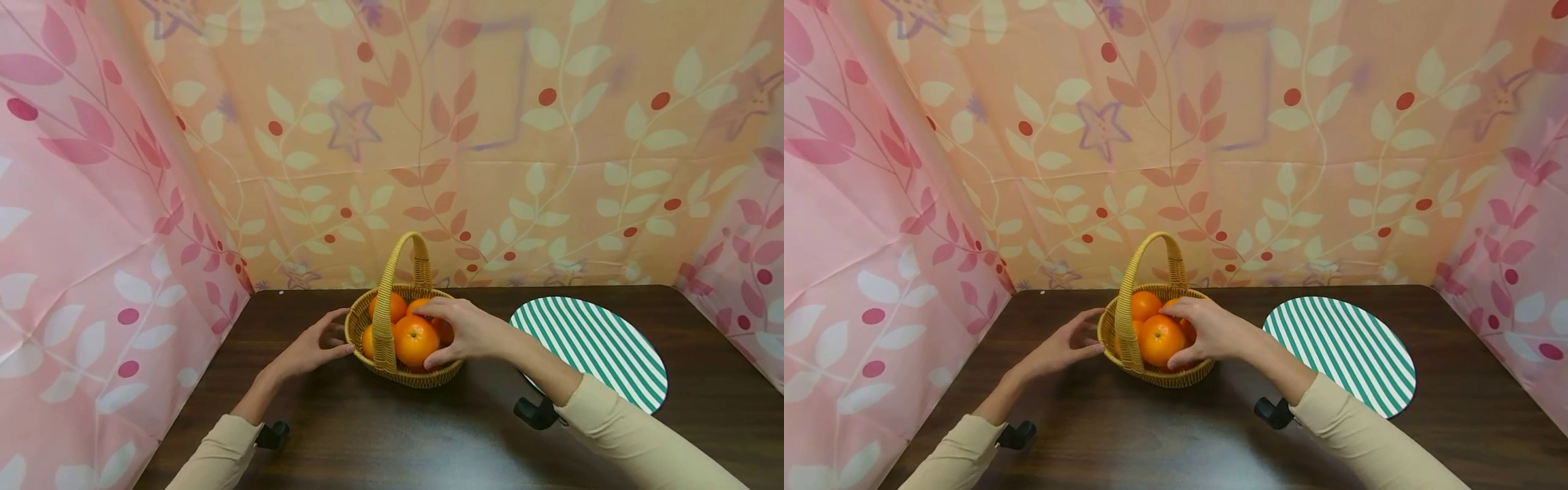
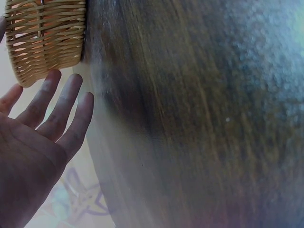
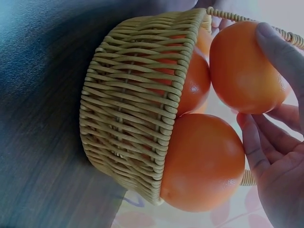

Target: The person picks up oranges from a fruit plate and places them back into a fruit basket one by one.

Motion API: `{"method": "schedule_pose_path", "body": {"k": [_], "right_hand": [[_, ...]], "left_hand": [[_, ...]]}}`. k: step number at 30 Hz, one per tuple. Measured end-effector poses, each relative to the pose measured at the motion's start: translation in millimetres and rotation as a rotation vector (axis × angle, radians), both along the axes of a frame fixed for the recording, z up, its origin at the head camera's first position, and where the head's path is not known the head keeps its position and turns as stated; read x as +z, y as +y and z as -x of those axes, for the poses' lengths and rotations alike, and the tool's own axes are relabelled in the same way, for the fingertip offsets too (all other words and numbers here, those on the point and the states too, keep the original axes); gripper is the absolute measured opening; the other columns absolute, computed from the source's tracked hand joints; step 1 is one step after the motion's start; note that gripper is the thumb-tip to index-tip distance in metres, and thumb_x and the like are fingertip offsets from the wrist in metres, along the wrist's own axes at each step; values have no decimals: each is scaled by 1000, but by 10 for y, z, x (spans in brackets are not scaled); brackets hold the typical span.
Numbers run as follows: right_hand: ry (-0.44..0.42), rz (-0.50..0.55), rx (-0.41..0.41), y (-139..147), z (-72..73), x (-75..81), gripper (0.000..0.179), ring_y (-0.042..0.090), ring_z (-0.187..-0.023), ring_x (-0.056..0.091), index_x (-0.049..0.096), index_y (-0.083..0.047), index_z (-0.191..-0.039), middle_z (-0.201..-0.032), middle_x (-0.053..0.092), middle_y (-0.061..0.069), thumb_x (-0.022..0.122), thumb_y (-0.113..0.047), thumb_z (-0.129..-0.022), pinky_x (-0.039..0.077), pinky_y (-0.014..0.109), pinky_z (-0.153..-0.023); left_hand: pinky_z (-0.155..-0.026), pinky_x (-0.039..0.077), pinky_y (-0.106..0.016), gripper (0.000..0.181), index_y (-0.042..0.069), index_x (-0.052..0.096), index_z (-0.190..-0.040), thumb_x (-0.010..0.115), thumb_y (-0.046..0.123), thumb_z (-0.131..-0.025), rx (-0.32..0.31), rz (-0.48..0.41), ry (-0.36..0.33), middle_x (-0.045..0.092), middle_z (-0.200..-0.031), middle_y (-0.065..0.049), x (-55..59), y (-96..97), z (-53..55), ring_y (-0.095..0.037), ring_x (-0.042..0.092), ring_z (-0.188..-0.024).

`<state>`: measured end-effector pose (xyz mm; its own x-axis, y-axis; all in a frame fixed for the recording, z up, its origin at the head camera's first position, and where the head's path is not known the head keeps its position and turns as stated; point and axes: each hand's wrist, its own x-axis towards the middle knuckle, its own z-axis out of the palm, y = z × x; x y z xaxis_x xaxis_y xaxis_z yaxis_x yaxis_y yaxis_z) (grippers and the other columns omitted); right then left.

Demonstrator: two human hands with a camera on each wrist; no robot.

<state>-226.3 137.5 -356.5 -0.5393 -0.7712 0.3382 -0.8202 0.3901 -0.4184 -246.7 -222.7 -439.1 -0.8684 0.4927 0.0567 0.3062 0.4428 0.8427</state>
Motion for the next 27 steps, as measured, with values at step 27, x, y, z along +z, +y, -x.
{"method": "schedule_pose_path", "body": {"k": [27], "right_hand": [[-21, 105, -97, 500, -62, 101, 69, 19, -96, 61, 65, -5, -131, -124, 66, 6, 92, -36, -77, 55, 36, -81]], "left_hand": [[-92, 54, -46, 76, 17, 29, -159, 73, 28, -98, 0, -8, -26, 55, -138, -20, 17, 3, -25, -36, 62, -117]]}}
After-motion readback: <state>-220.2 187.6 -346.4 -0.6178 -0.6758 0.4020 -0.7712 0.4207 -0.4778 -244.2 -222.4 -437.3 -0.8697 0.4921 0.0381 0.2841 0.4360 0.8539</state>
